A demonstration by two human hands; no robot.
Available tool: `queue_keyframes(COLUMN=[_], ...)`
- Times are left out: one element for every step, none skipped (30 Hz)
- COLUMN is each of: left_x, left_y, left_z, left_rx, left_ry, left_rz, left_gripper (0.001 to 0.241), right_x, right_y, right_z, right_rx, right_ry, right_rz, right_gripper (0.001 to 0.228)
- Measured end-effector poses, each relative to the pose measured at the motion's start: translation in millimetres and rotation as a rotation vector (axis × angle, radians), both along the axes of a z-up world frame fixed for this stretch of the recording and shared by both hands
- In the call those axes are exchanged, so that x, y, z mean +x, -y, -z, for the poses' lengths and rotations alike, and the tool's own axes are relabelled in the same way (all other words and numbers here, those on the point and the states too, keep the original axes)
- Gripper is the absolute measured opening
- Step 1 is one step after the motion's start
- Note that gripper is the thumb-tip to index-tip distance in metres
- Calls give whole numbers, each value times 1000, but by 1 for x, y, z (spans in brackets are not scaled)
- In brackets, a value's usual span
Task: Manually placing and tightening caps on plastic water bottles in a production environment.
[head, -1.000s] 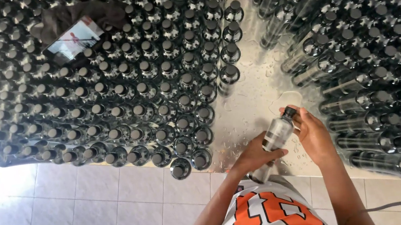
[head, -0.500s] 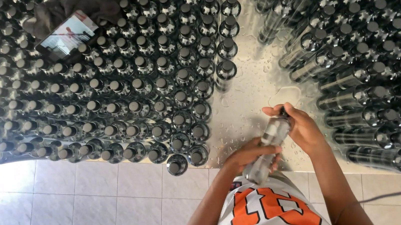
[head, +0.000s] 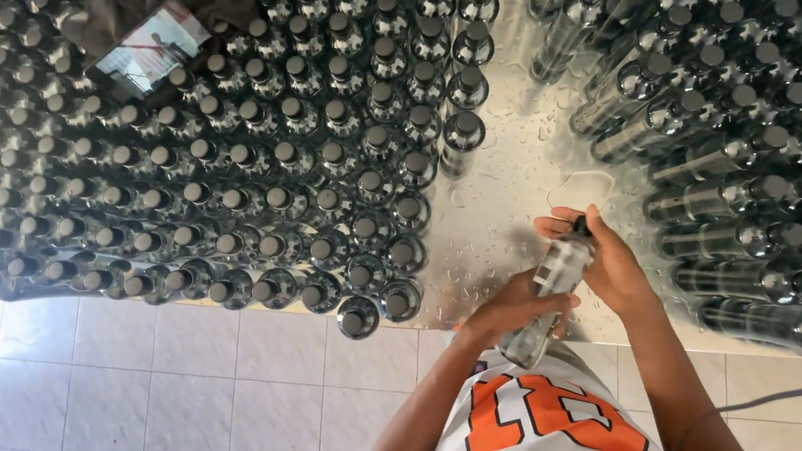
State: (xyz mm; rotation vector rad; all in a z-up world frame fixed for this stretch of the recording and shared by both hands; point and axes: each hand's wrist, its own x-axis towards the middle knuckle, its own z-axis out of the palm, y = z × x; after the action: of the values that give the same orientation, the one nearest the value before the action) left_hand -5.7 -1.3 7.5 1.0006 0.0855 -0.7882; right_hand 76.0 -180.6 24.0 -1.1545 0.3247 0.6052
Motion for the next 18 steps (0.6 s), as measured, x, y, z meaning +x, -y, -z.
queue_keyframes(left_x=[1, 0, 0, -1, -1, -2, -3, -3, -4, -5, -5, -5, -5, -5, -4, -4, -3, -1], left_y=[-1, -2, -2, -3, -4, -4, -4, -4, -4, -4, -5, -6, -10, -14, -19, -24, -29, -32], left_z=[-8, -15, -23, -27, -32, -37, -34, -31, -28, -25, -21, -18, -22, -25, -28, -39, -51, -62], left_rx=[1, -165, -332, -331, -458, -587, -587, -680, -773, -773, -735, -697, -697, -570, -442, -445, -81, 278], left_ry=[3, -77, -157, -156, -220, -285, -284, -359, -434, -433, -417, -400, -399, -305, -211, -211, -58, 96], left_rz=[-1, -12, -23, -24, -24, -26, -29, -30, -31, -32, -50, -67, -67, -82, -96, -98, -41, 20], left_gripper=[43, 36, 29, 29, 26, 23, 23, 25, 28, 28, 28, 29, 29, 31, 33, 33, 47, 61], right_x=[2, 4, 6, 6, 6, 6, 6, 7, 7, 6, 6, 6, 6, 6, 6, 5, 5, 5], right_y=[3, 5, 8, 12, 15, 19, 21, 22, 24, 22, 19, 17, 11, 6, 0, 0, -1, 1], right_z=[4, 8, 13, 17, 22, 26, 31, 36, 41, 39, 37, 35, 28, 22, 15, 24, 33, 41], right_rx=[1, 118, 234, 235, 348, 461, 461, 506, 551, 551, 505, 459, 459, 338, 217, 215, 141, 63], right_ry=[3, 5, 7, 8, 29, 48, 48, 87, 125, 125, 94, 64, 65, 25, -16, -16, -35, -53], right_rz=[-1, 5, 11, 9, 34, 57, 54, 23, -8, -10, -27, -43, -44, -37, -32, -34, -29, -22], right_gripper=[78, 82, 86, 86, 84, 82, 82, 74, 67, 67, 59, 51, 51, 46, 40, 40, 38, 36])
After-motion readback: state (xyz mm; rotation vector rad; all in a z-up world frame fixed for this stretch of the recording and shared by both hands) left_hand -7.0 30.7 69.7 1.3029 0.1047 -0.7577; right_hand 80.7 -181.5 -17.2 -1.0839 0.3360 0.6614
